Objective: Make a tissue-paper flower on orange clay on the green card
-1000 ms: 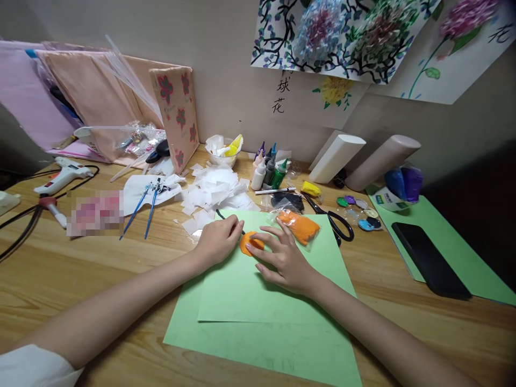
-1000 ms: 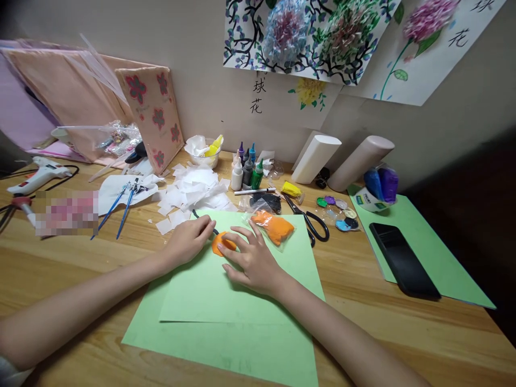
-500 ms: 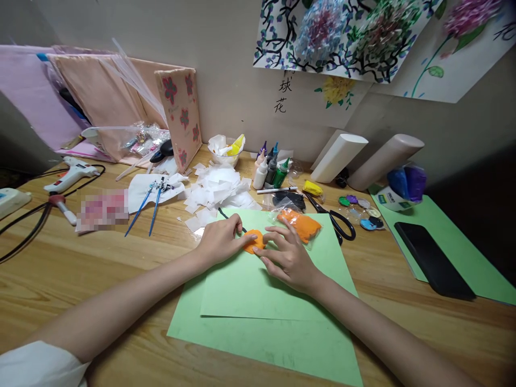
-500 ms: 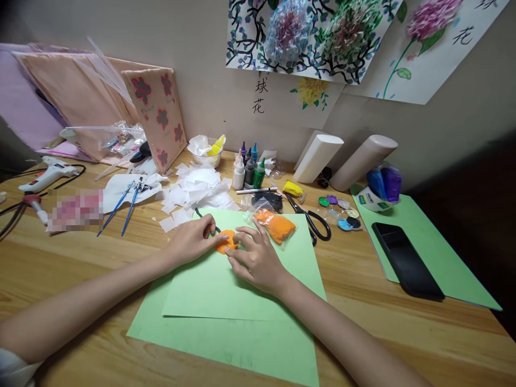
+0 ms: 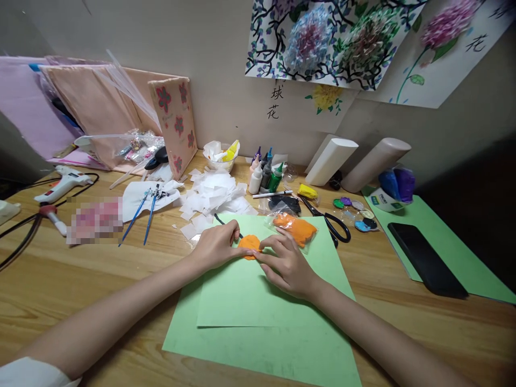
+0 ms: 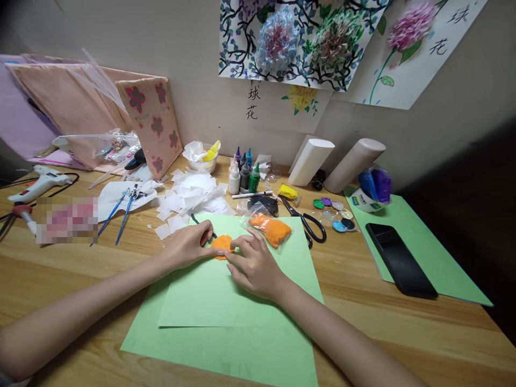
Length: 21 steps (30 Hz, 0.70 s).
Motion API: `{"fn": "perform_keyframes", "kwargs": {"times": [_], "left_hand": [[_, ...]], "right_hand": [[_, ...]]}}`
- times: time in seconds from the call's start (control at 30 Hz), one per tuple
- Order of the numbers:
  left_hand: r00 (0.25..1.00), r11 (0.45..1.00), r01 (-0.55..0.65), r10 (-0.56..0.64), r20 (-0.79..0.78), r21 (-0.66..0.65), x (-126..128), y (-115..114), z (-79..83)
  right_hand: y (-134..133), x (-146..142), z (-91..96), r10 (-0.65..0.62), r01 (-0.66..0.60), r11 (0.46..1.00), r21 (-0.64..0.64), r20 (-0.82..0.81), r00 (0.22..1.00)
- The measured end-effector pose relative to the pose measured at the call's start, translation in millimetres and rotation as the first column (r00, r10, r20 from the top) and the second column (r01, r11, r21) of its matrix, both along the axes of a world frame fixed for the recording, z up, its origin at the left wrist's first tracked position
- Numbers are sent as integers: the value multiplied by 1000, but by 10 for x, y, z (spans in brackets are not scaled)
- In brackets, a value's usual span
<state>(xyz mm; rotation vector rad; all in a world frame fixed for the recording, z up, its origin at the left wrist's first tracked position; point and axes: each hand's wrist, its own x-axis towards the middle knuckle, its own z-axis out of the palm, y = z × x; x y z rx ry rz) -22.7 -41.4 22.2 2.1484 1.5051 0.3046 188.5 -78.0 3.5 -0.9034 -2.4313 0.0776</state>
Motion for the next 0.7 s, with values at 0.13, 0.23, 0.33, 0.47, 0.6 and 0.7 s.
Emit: {"fn": "perform_keyframes", "kwargs": {"times": [0.13, 0.23, 0.33, 0.47, 0.6, 0.7], "left_hand": [[996, 997, -68, 69, 47, -26, 18, -2, -18], [989, 991, -131, 133, 58, -34, 43, 17, -27], [982, 983, -181, 183, 54, -40, 69, 52, -26], [987, 984, -160, 159, -22, -76, 99, 162, 16], [983, 992, -59, 39, -178, -112, 118, 355, 138], [950, 989, -5, -43, -310, -150, 135, 511, 257]], "right_hand": [[19, 4, -3, -52, 51, 998, -32, -18, 999], [31, -13, -8, -139, 142, 985, -93, 37, 990], [47, -48, -21, -155, 171, 975, -142, 115, 981], [79, -87, -28, -125, 140, 982, -125, 120, 985], [91, -100, -16, -133, 142, 985, -98, 95, 987], [61, -80, -4, -136, 137, 989, -56, 33, 990]]}}
